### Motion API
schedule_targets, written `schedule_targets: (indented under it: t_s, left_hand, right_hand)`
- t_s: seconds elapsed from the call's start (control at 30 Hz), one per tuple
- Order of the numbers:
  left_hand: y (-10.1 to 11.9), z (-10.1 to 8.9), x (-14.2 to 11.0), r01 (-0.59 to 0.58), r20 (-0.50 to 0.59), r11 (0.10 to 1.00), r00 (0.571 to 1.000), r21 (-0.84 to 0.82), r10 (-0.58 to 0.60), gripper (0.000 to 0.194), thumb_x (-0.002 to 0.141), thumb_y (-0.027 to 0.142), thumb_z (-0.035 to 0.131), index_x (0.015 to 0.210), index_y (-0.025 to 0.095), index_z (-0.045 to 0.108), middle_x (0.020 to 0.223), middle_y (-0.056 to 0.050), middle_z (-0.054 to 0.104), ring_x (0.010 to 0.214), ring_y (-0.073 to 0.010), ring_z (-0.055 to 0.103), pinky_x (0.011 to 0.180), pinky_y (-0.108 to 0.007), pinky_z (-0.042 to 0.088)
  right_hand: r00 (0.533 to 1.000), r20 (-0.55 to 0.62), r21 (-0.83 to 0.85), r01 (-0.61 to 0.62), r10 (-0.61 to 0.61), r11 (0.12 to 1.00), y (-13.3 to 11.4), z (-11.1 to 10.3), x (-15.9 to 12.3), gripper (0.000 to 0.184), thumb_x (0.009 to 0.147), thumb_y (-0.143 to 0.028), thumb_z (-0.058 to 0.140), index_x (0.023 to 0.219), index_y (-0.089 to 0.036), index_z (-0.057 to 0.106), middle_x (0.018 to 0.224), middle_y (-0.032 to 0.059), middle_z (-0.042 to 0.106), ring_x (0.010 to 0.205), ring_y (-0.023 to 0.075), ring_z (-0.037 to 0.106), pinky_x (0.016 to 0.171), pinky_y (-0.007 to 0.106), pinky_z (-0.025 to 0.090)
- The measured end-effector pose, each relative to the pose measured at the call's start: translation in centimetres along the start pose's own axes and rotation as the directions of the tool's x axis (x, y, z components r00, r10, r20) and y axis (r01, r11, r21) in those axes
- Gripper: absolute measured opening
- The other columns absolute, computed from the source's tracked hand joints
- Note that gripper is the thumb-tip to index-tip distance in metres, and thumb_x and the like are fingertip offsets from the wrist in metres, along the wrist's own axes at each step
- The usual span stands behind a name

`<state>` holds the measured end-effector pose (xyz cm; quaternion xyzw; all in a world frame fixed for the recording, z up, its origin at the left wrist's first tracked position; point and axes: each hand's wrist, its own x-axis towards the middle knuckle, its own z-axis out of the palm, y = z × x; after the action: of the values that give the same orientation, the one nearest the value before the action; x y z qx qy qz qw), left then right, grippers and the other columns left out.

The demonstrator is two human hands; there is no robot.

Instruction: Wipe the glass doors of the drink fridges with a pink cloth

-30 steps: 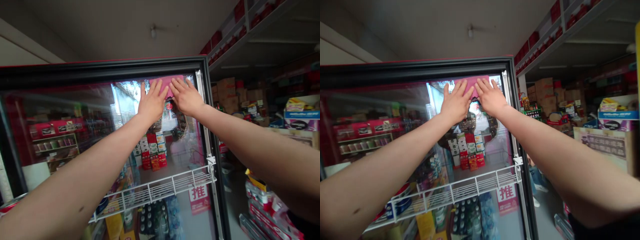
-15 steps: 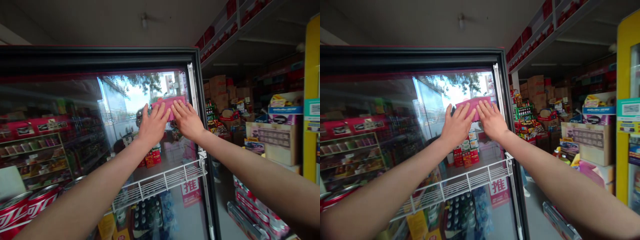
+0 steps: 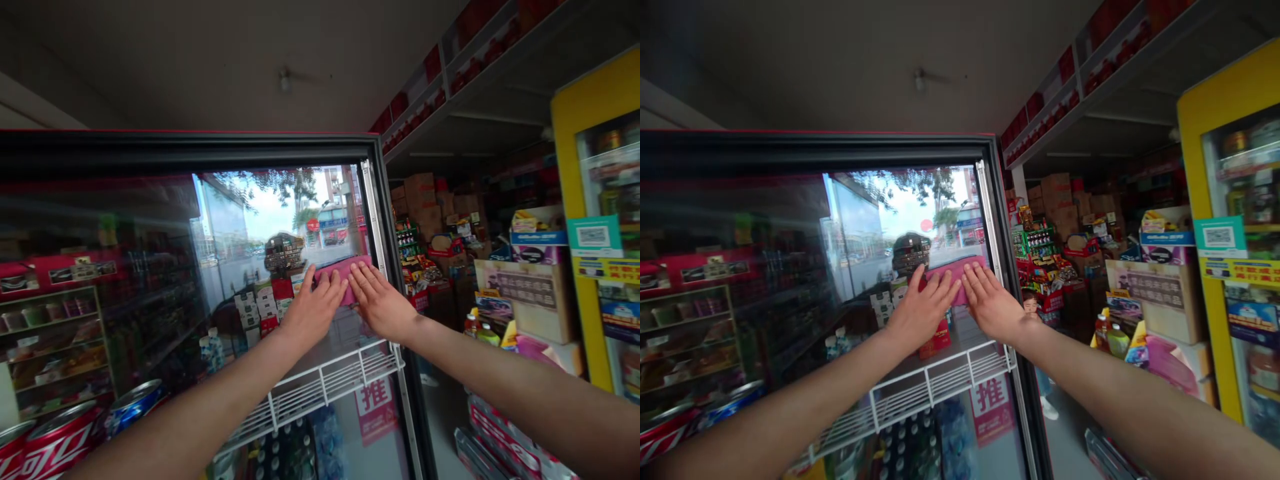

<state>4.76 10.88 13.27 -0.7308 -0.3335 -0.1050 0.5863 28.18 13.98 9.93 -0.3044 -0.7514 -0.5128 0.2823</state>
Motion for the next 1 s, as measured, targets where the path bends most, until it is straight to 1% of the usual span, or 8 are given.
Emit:
schedule_targets:
  t_s: [0.17,0.27,0.37,0.47,0.53,0.63,0.77,1.0]
  left_hand:
    - [-4.8,-1.8,4.9,0.109,-0.054,0.993,0.992,-0.035,-0.111,0.063,0.108,0.02,0.037,0.17,0.015,0.045,0.176,-0.018,0.047,0.159,-0.0382,0.048,0.137,-0.073,0.018]
    - [-8.5,-3.5,8.8,0.21,-0.09,0.975,0.972,-0.068,-0.216,0.063,0.108,0.017,0.032,0.169,0.016,0.046,0.177,-0.017,0.045,0.163,-0.037,0.042,0.138,-0.071,0.013]
    - [-11.8,-4.7,12.1,0.263,-0.137,0.958,0.951,-0.113,-0.278,0.061,0.108,0.019,0.035,0.167,0.017,0.048,0.179,-0.017,0.041,0.167,-0.0365,0.036,0.138,-0.069,0.01]
    - [-13.7,-4.8,13.8,0.27,-0.177,0.95,0.939,-0.159,-0.296,0.059,0.107,0.02,0.038,0.165,0.019,0.05,0.18,-0.016,0.04,0.168,-0.0363,0.034,0.137,-0.071,0.007]
    - [-13.8,-4.5,14.1,0.262,-0.205,0.945,0.932,-0.193,-0.3,0.06,0.106,0.019,0.039,0.165,0.02,0.05,0.179,-0.014,0.043,0.167,-0.0351,0.034,0.136,-0.071,0.006]
    - [-12.5,-4.0,13.7,0.258,-0.2,0.937,0.93,-0.237,-0.307,0.06,0.105,0.019,0.038,0.164,0.019,0.051,0.177,-0.015,0.045,0.165,-0.0358,0.037,0.136,-0.07,0.008]
    - [-9.8,-3.4,12.6,0.258,-0.154,0.932,0.941,-0.255,-0.303,0.061,0.106,0.021,0.038,0.165,0.014,0.051,0.175,-0.018,0.046,0.161,-0.0384,0.041,0.137,-0.067,0.009]
    - [-6.2,-1.7,10.0,0.194,-0.192,0.96,0.953,-0.204,-0.234,0.06,0.107,0.024,0.037,0.164,0.011,0.051,0.169,-0.02,0.052,0.151,-0.04,0.049,0.136,-0.067,0.017]
  right_hand:
    - [0.996,0.035,-0.015,-0.087,0.087,0.996,5.2,-1.6,5.7,0.062,0.11,-0.021,0.047,0.167,0.003,0.044,0.177,0.0288,0.037,0.166,0.0436,0.039,0.136,0.062,0.037]
    - [0.988,0.044,-0.051,-0.143,0.145,0.988,8.7,-3.4,10.3,0.064,0.11,-0.019,0.04,0.169,0.004,0.038,0.178,0.0287,0.035,0.167,0.0442,0.035,0.137,0.063,0.032]
    - [0.982,0.021,-0.074,-0.187,0.189,0.98,11.2,-5.1,14.5,0.068,0.11,-0.027,0.042,0.169,0.006,0.036,0.179,0.0302,0.034,0.168,0.0443,0.034,0.138,0.063,0.027]
    - [0.974,0.002,-0.092,-0.227,0.229,0.969,12.2,-6.3,17.0,0.075,0.108,-0.038,0.048,0.166,0.009,0.04,0.176,0.0325,0.038,0.165,0.0439,0.039,0.139,0.06,0.024]
    - [0.966,0.004,-0.094,-0.258,0.26,0.961,12.0,-6.5,17.5,0.074,0.108,-0.04,0.046,0.163,0.01,0.042,0.174,0.0326,0.041,0.163,0.0426,0.044,0.138,0.058,0.026]
    - [0.958,0.028,-0.087,-0.284,0.287,0.955,11.3,-6.1,16.9,0.071,0.107,-0.034,0.044,0.162,0.01,0.043,0.173,0.0331,0.043,0.159,0.0432,0.048,0.131,0.058,0.036]
    - [0.962,0.025,-0.064,-0.271,0.273,0.96,10.4,-4.9,14.4,0.069,0.104,-0.03,0.046,0.162,0.008,0.045,0.173,0.0322,0.044,0.158,0.0436,0.05,0.126,0.058,0.041]
    - [0.976,0.015,-0.042,-0.217,0.218,0.975,8.7,-3.6,10.0,0.063,0.106,-0.026,0.045,0.162,0.004,0.05,0.173,0.0293,0.046,0.158,0.0419,0.05,0.126,0.057,0.042]
